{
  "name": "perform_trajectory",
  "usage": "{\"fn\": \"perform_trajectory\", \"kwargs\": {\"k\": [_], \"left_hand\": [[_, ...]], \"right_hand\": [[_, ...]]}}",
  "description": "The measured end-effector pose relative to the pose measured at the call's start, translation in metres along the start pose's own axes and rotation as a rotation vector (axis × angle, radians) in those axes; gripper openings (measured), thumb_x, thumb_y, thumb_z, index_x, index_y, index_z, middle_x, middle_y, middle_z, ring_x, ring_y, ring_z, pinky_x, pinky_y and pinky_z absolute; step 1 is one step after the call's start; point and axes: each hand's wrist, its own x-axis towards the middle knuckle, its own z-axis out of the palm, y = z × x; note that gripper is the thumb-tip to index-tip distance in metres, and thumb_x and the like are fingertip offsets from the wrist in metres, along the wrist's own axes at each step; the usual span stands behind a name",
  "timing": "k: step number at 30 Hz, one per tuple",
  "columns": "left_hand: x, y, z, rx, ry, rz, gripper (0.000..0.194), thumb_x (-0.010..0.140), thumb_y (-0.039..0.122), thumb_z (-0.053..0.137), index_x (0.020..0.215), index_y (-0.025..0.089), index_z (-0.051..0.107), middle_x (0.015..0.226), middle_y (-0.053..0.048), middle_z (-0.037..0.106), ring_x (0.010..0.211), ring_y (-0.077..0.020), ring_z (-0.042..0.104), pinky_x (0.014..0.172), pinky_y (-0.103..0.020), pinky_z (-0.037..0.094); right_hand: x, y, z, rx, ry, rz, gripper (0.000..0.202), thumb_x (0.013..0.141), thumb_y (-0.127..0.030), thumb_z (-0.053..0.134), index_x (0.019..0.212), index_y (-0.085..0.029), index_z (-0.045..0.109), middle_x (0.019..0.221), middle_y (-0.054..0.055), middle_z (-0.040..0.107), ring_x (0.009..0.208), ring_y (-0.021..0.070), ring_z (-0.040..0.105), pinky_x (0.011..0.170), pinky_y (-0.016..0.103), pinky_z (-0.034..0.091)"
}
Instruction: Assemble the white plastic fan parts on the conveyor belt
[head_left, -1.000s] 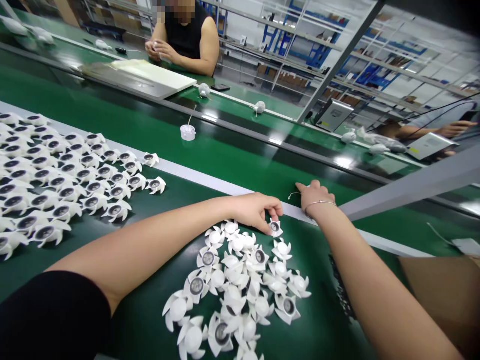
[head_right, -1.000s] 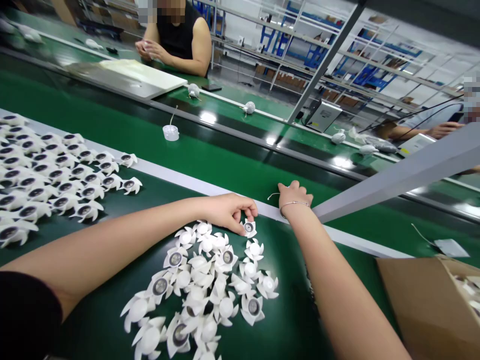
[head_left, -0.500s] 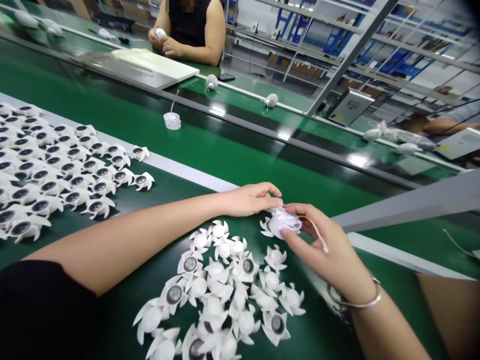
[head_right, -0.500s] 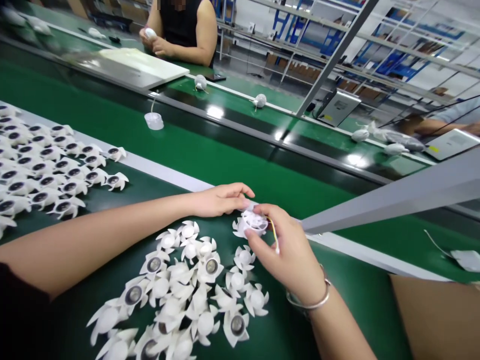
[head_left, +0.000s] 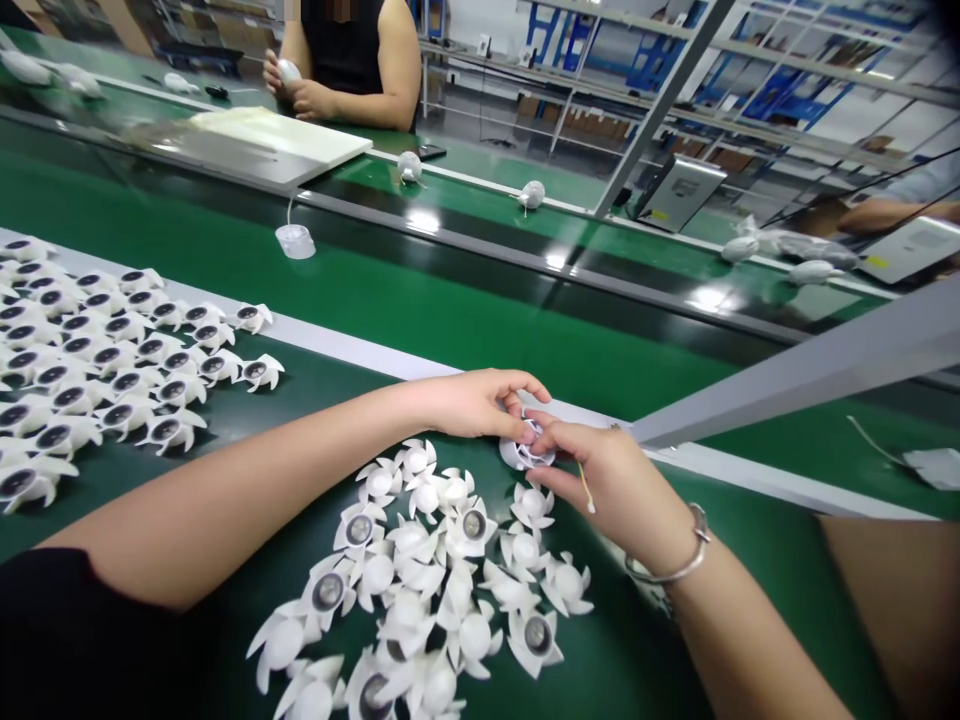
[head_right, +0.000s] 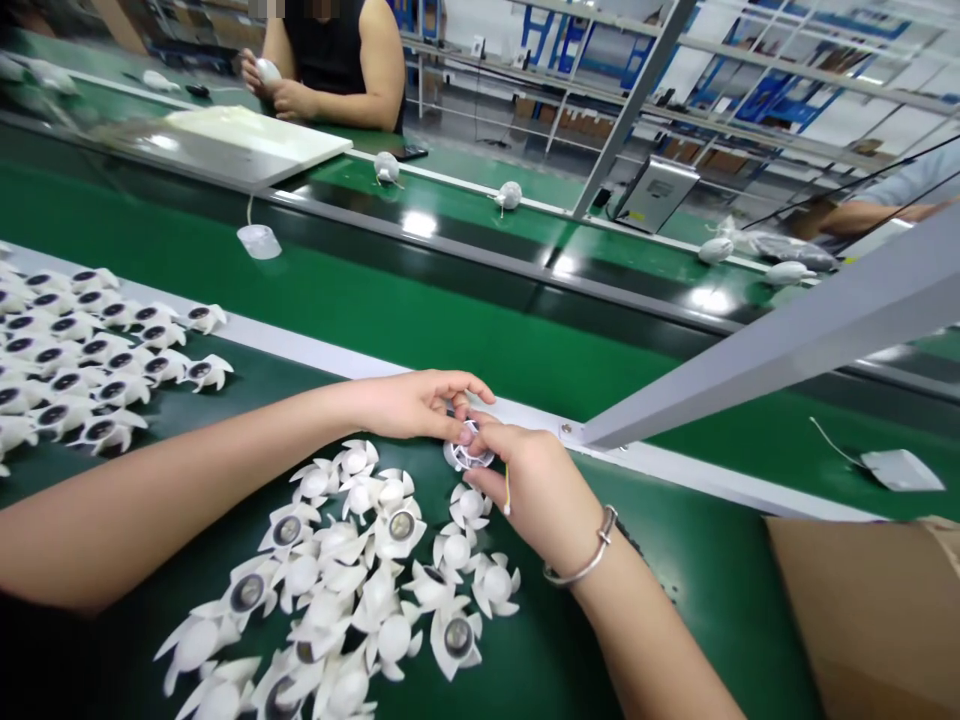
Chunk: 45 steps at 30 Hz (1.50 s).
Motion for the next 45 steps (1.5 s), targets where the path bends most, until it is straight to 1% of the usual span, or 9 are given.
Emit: {"fn": "perform_trajectory", "kwargs": {"k": [3,9,13,16,20,25,33,40,45], "left_hand": [[-0.001,0.0,0.001,0.024,0.012,-0.028,0.056,0.079,0.036,0.074,0.128,0.02,0.053,0.091,0.001,0.061,0.072,-0.0103,0.058,0.066,-0.022,0.042],[-0.01,-0.005,0.01,0.235,0.24,0.124,0.042,0.081,0.046,0.071,0.114,0.022,0.062,0.099,0.0,0.06,0.061,-0.0062,0.045,0.058,-0.021,0.037],[-0.013,0.004,0.009,0.378,0.333,0.348,0.024,0.081,0.036,0.071,0.097,0.018,0.067,0.092,-0.003,0.064,0.078,-0.0125,0.055,0.068,-0.023,0.043],[-0.014,0.015,0.007,0.37,0.125,0.445,0.022,0.084,0.026,0.067,0.105,0.021,0.07,0.107,-0.006,0.069,0.102,-0.0187,0.06,0.088,-0.029,0.047],[-0.018,0.021,0.015,0.32,-0.318,0.432,0.041,0.088,0.009,0.054,0.118,0.031,0.071,0.133,-0.001,0.065,0.126,-0.0201,0.054,0.111,-0.034,0.036],[-0.02,0.016,0.025,0.49,-0.456,0.402,0.045,0.088,0.007,0.051,0.113,0.037,0.073,0.144,0.007,0.056,0.138,-0.0218,0.044,0.118,-0.035,0.026],[-0.014,0.007,0.018,0.502,-0.24,0.383,0.037,0.092,0.017,0.057,0.126,0.03,0.066,0.134,-0.002,0.062,0.124,-0.0204,0.054,0.103,-0.029,0.038],[-0.02,0.011,0.022,0.546,-0.056,0.229,0.044,0.099,0.045,0.046,0.14,0.029,0.052,0.139,-0.003,0.059,0.124,-0.0224,0.055,0.097,-0.028,0.039],[-0.015,0.009,0.019,0.516,0.03,0.149,0.041,0.102,0.048,0.036,0.124,0.027,0.063,0.111,-0.001,0.071,0.097,-0.0171,0.064,0.08,-0.026,0.042]], "right_hand": [[0.002,-0.001,0.001,0.016,-0.001,0.037,0.01,0.08,-0.017,0.071,0.08,-0.021,0.063,0.086,0.001,0.074,0.068,0.0182,0.067,0.066,0.029,0.051],[-0.001,0.009,0.007,0.005,0.019,-0.081,0.011,0.086,-0.017,0.066,0.096,-0.021,0.065,0.116,0.007,0.072,0.104,0.0219,0.069,0.088,0.034,0.054],[-0.001,0.023,-0.003,-0.325,0.281,-0.051,0.047,0.089,-0.014,0.059,0.135,-0.012,0.052,0.152,0.023,0.04,0.141,0.0337,0.04,0.108,0.052,0.043],[-0.01,0.021,-0.028,-0.5,0.427,0.008,0.063,0.089,-0.019,0.058,0.147,-0.007,0.038,0.158,0.027,0.025,0.143,0.0392,0.033,0.109,0.058,0.04],[-0.046,0.008,-0.055,-0.444,0.345,0.089,0.037,0.093,-0.033,0.055,0.126,-0.018,0.062,0.121,0.015,0.067,0.113,0.033,0.063,0.097,0.05,0.051],[-0.114,0.01,-0.029,-0.321,0.219,0.184,0.018,0.095,-0.033,0.055,0.103,-0.024,0.068,0.102,0.007,0.07,0.091,0.0239,0.067,0.08,0.039,0.057],[-0.172,0.019,0.012,-0.465,0.362,0.248,0.013,0.095,-0.027,0.057,0.097,-0.018,0.066,0.097,0.01,0.064,0.091,0.0252,0.06,0.079,0.042,0.051],[-0.165,0.007,0.022,-0.568,0.29,0.227,0.018,0.097,-0.024,0.053,0.096,-0.014,0.068,0.095,0.011,0.065,0.086,0.0248,0.058,0.082,0.042,0.049],[-0.152,0.008,0.023,-0.716,0.207,0.257,0.028,0.097,-0.027,0.045,0.08,-0.016,0.064,0.084,0.01,0.063,0.076,0.0244,0.056,0.071,0.04,0.047]]}}
